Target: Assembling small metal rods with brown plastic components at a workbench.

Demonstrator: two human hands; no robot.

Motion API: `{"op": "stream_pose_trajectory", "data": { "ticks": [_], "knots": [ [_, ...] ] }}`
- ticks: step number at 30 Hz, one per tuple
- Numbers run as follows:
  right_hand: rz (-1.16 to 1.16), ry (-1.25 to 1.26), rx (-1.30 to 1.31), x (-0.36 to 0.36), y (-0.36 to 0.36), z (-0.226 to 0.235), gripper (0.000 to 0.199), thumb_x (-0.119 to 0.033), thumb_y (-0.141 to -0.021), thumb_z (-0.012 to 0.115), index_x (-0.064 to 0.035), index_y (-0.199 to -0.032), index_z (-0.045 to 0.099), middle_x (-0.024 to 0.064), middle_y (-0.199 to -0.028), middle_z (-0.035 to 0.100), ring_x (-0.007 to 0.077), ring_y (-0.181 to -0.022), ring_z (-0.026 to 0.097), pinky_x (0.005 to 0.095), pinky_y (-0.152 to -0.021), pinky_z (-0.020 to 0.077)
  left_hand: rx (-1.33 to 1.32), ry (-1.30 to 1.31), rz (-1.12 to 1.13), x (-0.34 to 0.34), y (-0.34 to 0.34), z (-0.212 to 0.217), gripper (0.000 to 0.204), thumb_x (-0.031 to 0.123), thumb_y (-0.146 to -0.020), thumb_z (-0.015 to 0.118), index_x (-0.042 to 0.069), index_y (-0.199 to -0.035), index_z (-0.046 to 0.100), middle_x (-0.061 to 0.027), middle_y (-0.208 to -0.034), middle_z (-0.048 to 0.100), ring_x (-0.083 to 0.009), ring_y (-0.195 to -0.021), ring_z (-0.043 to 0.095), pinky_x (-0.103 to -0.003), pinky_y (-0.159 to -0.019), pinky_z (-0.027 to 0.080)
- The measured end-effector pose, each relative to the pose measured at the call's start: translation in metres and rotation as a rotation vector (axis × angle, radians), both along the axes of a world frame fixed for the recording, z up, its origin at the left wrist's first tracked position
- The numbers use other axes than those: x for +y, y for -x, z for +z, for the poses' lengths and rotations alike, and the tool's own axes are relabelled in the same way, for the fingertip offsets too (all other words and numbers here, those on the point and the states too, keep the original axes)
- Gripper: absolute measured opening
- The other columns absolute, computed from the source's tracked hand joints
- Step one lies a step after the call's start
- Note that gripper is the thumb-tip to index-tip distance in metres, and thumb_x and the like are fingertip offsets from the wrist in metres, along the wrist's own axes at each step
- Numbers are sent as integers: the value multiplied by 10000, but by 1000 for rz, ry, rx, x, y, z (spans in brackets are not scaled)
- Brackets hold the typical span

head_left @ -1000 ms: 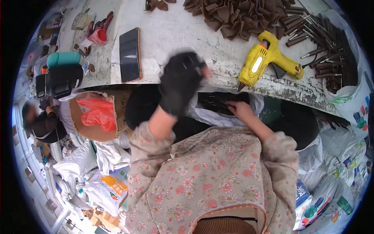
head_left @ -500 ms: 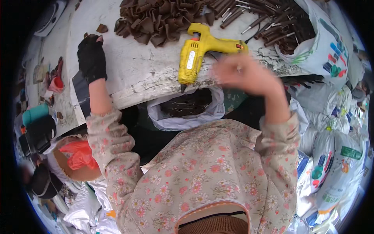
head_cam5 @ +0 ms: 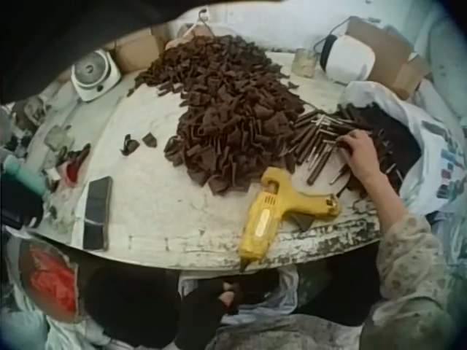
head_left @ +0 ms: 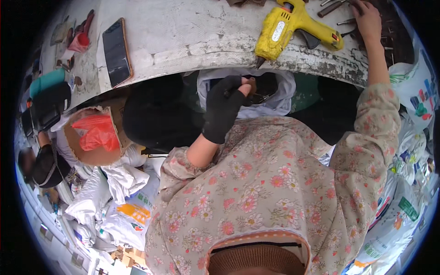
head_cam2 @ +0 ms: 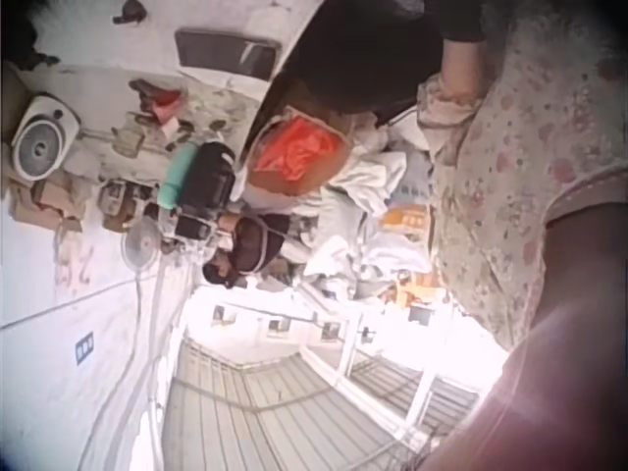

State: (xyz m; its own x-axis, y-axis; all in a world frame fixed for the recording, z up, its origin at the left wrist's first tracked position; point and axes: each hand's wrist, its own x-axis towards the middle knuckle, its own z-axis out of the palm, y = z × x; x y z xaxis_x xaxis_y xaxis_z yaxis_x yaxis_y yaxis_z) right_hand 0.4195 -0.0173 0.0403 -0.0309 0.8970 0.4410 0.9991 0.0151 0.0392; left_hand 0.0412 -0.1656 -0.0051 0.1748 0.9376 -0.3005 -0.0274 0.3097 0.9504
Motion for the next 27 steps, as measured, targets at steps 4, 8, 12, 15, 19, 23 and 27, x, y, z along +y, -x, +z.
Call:
{"op": "stream_pose_trajectory", "data": {
  "ticks": [4,8,12,15,19,23,27],
  "knots": [
    [87,-218,775,-34,55,-2,225,-55,-759,629,-42,-984,629,135,-951,567,315,-858,528,401,-738,443,-67,86,-34,3,-2,-8,144,89,-860,575,-26,-937,615,-42,-743,605,-92,-627,534,-222,-579,427],
    [312,-81,511,-83,110,-8,322,-197,-826,627,-72,-1120,596,94,-960,609,202,-768,599,302,-715,477,25,50,-6,7,3,-11,166,121,-841,606,-16,-933,615,-33,-743,620,-62,-663,544,-205,-605,437],
    [91,199,392,-106,129,-12,527,-347,-767,673,-118,-1214,516,126,-1220,506,304,-988,578,366,-749,505,-99,146,-18,10,-5,2,166,122,-845,600,-21,-929,612,-29,-721,617,-62,-638,551,-206,-574,440],
    [0,190,261,-104,128,-14,619,-379,-733,694,-131,-1256,475,118,-1242,494,301,-977,586,371,-757,506,-111,139,-41,11,-4,-3,167,125,-850,595,-22,-927,608,-35,-715,616,-67,-613,557,-211,-544,442],
    [46,237,230,-99,117,-14,632,-371,-723,698,-144,-1265,467,79,-1237,511,286,-952,598,357,-758,506,-175,199,-9,14,-8,7,171,130,-853,592,-23,-929,601,-45,-702,612,-75,-574,557,-211,-507,433],
    [51,274,287,-98,115,-11,633,-291,-711,721,-157,-1277,471,69,-1223,532,284,-1019,561,335,-818,472,-121,185,3,13,-10,5,217,167,-871,577,-29,-962,598,-65,-709,607,-109,-566,549,-229,-509,425],
    [92,252,340,-97,115,-9,597,-246,-728,711,-175,-1273,479,70,-1199,542,276,-1013,565,324,-819,468,-110,175,19,12,-11,7,224,177,-875,572,-28,-960,600,-66,-700,605,-97,-541,522,-224,-489,402]
  ]
}}
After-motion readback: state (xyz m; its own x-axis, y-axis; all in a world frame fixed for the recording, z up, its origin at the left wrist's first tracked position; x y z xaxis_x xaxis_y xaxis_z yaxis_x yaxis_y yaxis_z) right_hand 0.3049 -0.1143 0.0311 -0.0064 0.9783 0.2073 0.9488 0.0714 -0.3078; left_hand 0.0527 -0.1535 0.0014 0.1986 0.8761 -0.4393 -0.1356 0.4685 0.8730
